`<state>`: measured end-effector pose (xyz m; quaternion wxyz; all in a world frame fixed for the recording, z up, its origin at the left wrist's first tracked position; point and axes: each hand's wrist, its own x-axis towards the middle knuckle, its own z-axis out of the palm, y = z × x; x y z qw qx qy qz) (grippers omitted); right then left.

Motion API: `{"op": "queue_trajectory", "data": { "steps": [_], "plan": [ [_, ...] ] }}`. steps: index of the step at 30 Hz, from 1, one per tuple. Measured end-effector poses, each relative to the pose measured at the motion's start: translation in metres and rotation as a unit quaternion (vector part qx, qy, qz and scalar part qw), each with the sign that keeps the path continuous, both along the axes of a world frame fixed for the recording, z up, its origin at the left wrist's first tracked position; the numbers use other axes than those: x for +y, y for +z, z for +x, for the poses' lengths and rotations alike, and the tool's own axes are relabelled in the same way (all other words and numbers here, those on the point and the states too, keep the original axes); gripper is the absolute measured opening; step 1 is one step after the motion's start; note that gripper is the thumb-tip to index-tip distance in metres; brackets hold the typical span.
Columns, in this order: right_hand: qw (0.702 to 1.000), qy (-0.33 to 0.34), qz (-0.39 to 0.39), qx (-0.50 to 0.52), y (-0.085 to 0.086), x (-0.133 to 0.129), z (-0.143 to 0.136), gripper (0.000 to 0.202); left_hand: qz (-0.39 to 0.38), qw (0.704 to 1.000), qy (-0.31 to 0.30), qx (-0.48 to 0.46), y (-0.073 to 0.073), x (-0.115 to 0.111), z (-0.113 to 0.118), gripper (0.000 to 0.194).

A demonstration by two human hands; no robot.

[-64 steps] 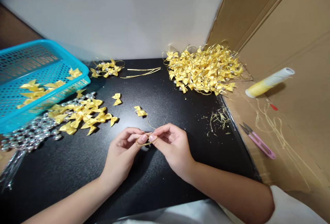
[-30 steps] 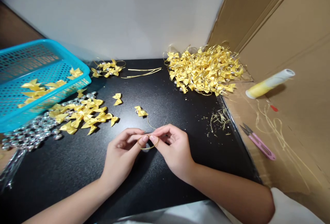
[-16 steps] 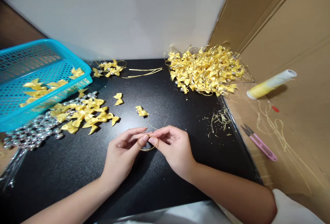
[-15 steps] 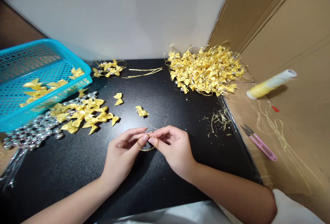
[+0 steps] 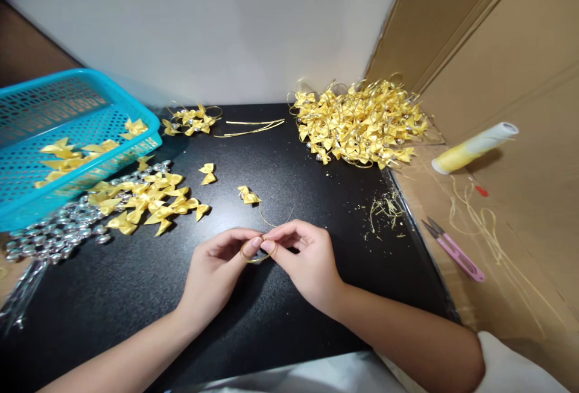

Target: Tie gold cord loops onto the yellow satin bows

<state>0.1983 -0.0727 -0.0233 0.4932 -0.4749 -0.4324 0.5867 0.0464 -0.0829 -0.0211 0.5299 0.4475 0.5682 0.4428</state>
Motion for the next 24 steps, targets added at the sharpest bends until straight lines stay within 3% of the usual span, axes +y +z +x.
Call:
{"op": "queue_trajectory", "data": {
  "steps": [8, 16, 19, 21, 24],
  "plan": [
    [0.994, 0.002, 0.065, -0.092, 0.000, 0.001, 0.003, 0.008, -0.005, 1.000, -0.024, 0.013, -0.004, 0.000, -0.003, 0.021],
    [0.992, 0.000, 0.064, -0.112, 0.002, 0.002, 0.004, 0.007, -0.003, 0.998, -0.054, 0.032, -0.001, 0.000, -0.001, 0.021],
    [0.991, -0.012, 0.066, -0.112, 0.003, 0.004, 0.005, 0.008, 0.077, 0.986, -0.105, 0.103, -0.001, 0.008, -0.011, 0.013],
    [0.992, -0.024, 0.065, -0.108, 0.004, 0.006, 0.007, 0.010, 0.168, 0.959, -0.121, 0.194, -0.001, 0.019, -0.021, 0.016],
    [0.993, -0.032, 0.057, -0.100, 0.005, 0.008, 0.009, 0.014, 0.233, 0.907, -0.031, 0.348, -0.001, 0.037, -0.035, 0.005]
  ]
}}
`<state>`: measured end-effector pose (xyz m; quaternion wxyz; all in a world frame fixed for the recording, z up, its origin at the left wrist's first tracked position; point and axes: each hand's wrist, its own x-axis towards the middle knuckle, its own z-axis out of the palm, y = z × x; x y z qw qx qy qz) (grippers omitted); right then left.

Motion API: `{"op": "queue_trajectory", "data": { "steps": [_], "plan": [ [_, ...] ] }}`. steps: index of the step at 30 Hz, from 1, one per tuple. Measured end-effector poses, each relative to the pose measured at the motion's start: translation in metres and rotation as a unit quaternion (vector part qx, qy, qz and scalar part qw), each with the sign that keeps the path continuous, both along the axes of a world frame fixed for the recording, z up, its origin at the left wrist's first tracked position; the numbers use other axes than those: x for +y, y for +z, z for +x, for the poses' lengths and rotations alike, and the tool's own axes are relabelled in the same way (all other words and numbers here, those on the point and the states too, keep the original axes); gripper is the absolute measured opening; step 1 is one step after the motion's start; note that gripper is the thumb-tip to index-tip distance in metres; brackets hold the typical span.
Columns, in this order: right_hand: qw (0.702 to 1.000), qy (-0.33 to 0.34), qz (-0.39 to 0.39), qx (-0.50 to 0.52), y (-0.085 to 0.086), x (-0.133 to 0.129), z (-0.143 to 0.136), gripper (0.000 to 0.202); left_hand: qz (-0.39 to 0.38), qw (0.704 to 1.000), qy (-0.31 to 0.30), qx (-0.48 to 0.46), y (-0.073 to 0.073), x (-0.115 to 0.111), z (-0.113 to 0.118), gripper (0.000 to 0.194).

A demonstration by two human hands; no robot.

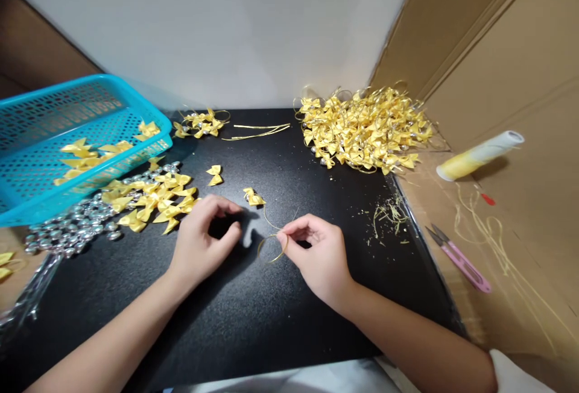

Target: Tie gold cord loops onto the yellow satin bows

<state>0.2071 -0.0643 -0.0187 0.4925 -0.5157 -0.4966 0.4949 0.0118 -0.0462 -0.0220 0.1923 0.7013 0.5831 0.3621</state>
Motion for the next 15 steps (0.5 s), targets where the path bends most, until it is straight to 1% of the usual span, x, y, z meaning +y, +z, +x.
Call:
{"op": "queue_trajectory", "data": {
  "steps": [1, 2, 4, 5, 7, 9, 12, 13, 15],
  "plan": [
    [1.000, 0.000, -0.003, 0.002, 0.000, 0.000, 0.000, 0.015, 0.002, 0.999, 0.024, 0.038, 0.000, 0.005, -0.002, 0.007],
    [1.000, 0.003, -0.005, 0.004, 0.001, 0.000, 0.001, 0.015, -0.005, 0.997, 0.037, 0.071, 0.000, 0.009, -0.002, 0.014],
    [1.000, 0.010, -0.008, 0.006, 0.001, 0.000, 0.000, 0.014, -0.030, 0.990, 0.046, 0.130, -0.001, 0.016, 0.003, 0.026],
    [1.000, 0.014, -0.009, 0.005, 0.002, -0.001, 0.000, 0.013, -0.036, 0.986, 0.053, 0.156, -0.002, 0.018, 0.006, 0.028],
    [1.000, 0.019, -0.006, 0.002, 0.002, -0.001, 0.001, 0.012, -0.035, 0.978, 0.064, 0.194, -0.003, 0.021, 0.011, 0.025],
    [1.000, 0.019, 0.000, -0.003, 0.002, -0.001, 0.003, 0.012, -0.030, 0.978, 0.054, 0.200, -0.003, 0.023, 0.012, 0.019],
    [1.000, 0.010, 0.007, -0.006, 0.001, 0.005, 0.007, 0.015, -0.029, 0.981, 0.044, 0.185, -0.001, 0.024, 0.008, 0.014],
    [1.000, 0.006, 0.006, -0.005, 0.000, 0.007, 0.009, 0.017, -0.031, 0.980, 0.049, 0.190, 0.001, 0.024, 0.007, 0.015],
    [1.000, -0.002, 0.001, 0.000, -0.002, 0.011, 0.012, 0.019, -0.038, 0.973, 0.064, 0.218, 0.005, 0.026, 0.006, 0.021]
  ]
}}
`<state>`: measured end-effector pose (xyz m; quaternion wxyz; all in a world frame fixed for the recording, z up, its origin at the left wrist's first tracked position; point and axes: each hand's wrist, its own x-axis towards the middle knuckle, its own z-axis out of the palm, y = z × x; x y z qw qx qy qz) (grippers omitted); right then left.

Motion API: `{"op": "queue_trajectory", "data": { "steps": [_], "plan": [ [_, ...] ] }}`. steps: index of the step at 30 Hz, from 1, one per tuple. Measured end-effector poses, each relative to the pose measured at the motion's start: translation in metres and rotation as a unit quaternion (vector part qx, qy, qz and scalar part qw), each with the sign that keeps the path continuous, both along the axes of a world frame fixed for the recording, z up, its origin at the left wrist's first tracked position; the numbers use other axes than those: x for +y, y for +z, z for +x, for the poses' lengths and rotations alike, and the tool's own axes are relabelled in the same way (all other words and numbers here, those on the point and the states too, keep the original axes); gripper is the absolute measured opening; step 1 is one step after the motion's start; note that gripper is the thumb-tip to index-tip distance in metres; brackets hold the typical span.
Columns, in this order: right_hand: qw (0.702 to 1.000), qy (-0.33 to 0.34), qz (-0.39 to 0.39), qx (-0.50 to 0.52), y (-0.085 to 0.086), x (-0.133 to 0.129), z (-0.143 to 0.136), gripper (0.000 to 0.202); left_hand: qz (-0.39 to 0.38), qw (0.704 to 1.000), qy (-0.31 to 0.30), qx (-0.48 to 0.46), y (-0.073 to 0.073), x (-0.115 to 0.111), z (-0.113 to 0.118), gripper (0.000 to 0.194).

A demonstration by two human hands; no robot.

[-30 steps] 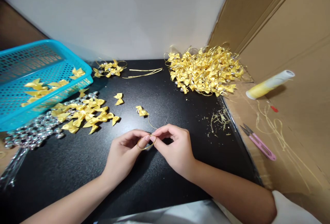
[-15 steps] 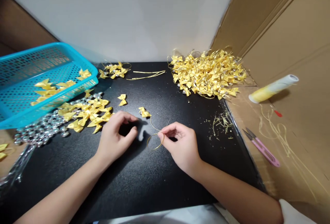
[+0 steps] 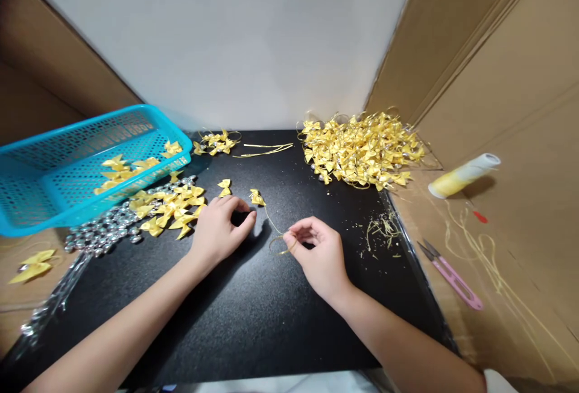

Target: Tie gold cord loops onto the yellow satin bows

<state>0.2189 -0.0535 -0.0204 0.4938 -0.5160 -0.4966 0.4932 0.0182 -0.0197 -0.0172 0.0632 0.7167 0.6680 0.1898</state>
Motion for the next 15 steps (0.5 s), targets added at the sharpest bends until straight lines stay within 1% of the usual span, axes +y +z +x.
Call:
{"op": "queue_trajectory", "data": {
  "steps": [3, 5, 6, 8, 10, 11, 13, 15],
  "plan": [
    [1.000, -0.001, -0.016, 0.011, -0.002, 0.003, 0.002, 0.022, -0.009, 0.998, 0.022, 0.061, 0.005, 0.008, 0.005, 0.034],
    [0.999, 0.023, -0.031, 0.026, -0.003, 0.002, 0.001, 0.023, -0.018, 0.995, 0.017, 0.094, 0.008, 0.017, 0.009, 0.030],
    [0.997, 0.052, -0.043, 0.041, -0.003, 0.001, 0.000, 0.024, -0.022, 0.994, 0.010, 0.105, 0.010, 0.021, 0.011, 0.026],
    [0.983, 0.140, -0.080, 0.091, -0.003, -0.001, -0.003, 0.028, -0.023, 0.993, -0.007, 0.115, 0.017, 0.028, 0.011, 0.020],
    [0.954, 0.222, -0.126, 0.157, -0.004, -0.003, -0.006, 0.033, -0.019, 0.992, -0.031, 0.118, 0.027, 0.033, 0.008, 0.015],
    [0.941, 0.243, -0.144, 0.185, -0.005, -0.004, -0.007, 0.034, -0.021, 0.992, -0.044, 0.119, 0.033, 0.034, 0.007, 0.012],
    [0.928, 0.245, -0.167, 0.224, -0.007, -0.004, -0.009, 0.036, -0.045, 0.990, -0.072, 0.112, 0.048, 0.034, 0.003, 0.007],
    [0.927, 0.219, -0.176, 0.248, -0.009, -0.003, -0.010, 0.037, -0.089, 0.988, -0.082, 0.096, 0.063, 0.034, 0.001, 0.004]
  ]
}}
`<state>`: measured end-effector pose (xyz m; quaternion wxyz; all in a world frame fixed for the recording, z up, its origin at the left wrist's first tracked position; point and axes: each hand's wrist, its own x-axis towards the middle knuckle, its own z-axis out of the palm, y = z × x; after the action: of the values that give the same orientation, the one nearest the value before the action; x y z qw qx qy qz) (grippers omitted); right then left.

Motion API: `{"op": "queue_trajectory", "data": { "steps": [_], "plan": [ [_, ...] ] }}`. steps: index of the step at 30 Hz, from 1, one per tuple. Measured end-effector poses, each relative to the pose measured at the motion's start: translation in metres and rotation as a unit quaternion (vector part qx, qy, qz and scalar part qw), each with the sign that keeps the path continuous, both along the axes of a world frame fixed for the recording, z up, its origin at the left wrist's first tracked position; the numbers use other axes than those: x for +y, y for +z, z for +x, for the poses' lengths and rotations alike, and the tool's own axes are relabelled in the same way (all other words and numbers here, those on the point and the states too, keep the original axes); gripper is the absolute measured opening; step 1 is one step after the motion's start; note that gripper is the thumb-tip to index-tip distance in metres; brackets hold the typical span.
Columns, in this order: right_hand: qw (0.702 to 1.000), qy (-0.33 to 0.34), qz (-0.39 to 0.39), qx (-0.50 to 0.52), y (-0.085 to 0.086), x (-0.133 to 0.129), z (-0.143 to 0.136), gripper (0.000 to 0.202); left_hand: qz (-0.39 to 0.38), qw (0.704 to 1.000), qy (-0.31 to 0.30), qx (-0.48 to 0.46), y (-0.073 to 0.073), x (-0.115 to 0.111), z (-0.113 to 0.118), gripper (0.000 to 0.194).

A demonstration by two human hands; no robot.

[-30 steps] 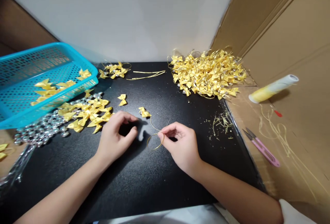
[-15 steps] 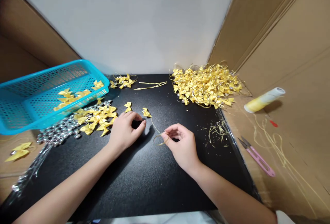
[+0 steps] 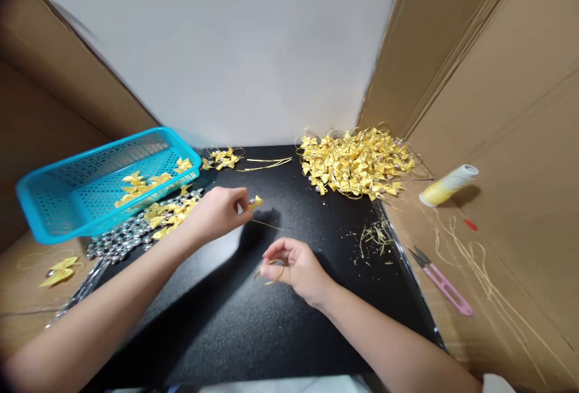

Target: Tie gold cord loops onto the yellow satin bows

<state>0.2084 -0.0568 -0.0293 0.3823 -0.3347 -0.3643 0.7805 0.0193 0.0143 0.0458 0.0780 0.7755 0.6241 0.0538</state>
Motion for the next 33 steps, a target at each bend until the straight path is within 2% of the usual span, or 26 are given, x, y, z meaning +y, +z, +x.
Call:
{"op": "queue_trajectory", "data": {
  "steps": [3, 6, 8, 11, 14, 17, 20, 24, 27, 29, 31, 33],
  "plan": [
    [0.999, -0.042, -0.014, 0.021, -0.003, 0.003, -0.001, 0.038, -0.020, 0.999, -0.046, -0.006, 0.019, 0.000, -0.001, 0.004],
    [0.997, -0.066, -0.006, 0.035, -0.001, 0.006, 0.000, 0.037, 0.024, 0.994, -0.104, 0.026, 0.034, -0.001, -0.001, 0.010],
    [0.995, -0.085, 0.038, 0.027, 0.004, 0.010, 0.004, 0.035, 0.085, 0.983, -0.156, 0.039, 0.044, -0.002, 0.000, 0.014],
    [0.979, -0.121, 0.167, -0.004, 0.017, 0.015, 0.014, 0.029, 0.163, 0.961, -0.223, 0.011, 0.058, -0.008, 0.003, 0.020],
    [0.957, -0.109, 0.268, -0.030, 0.035, 0.017, 0.023, 0.024, 0.187, 0.953, -0.229, -0.062, 0.068, -0.018, 0.010, 0.024],
    [0.947, -0.049, 0.316, -0.031, 0.054, 0.013, 0.023, 0.020, 0.182, 0.952, -0.194, -0.149, 0.070, -0.027, 0.019, 0.025],
    [0.944, -0.007, 0.329, -0.017, 0.068, 0.010, 0.016, 0.024, 0.161, 0.950, -0.163, -0.215, 0.062, -0.032, 0.024, 0.023],
    [0.963, 0.042, 0.266, 0.010, 0.081, 0.024, 0.019, 0.027, 0.101, 0.945, -0.135, -0.281, 0.039, -0.027, 0.021, 0.019],
    [0.972, 0.092, 0.216, -0.016, 0.089, 0.050, 0.036, 0.024, -0.012, 0.944, -0.082, -0.319, 0.014, -0.023, 0.013, 0.019],
    [0.974, 0.099, 0.193, -0.061, 0.093, 0.073, 0.046, 0.024, -0.104, 0.937, -0.069, -0.326, -0.003, -0.024, 0.008, 0.019],
    [0.973, 0.100, 0.171, -0.121, 0.095, 0.095, 0.051, 0.026, -0.187, 0.913, -0.065, -0.355, -0.019, -0.027, 0.005, 0.019],
    [0.965, 0.097, 0.163, -0.182, 0.092, 0.114, 0.048, 0.025, -0.264, 0.876, -0.052, -0.401, -0.030, -0.033, 0.005, 0.017]
  ]
}}
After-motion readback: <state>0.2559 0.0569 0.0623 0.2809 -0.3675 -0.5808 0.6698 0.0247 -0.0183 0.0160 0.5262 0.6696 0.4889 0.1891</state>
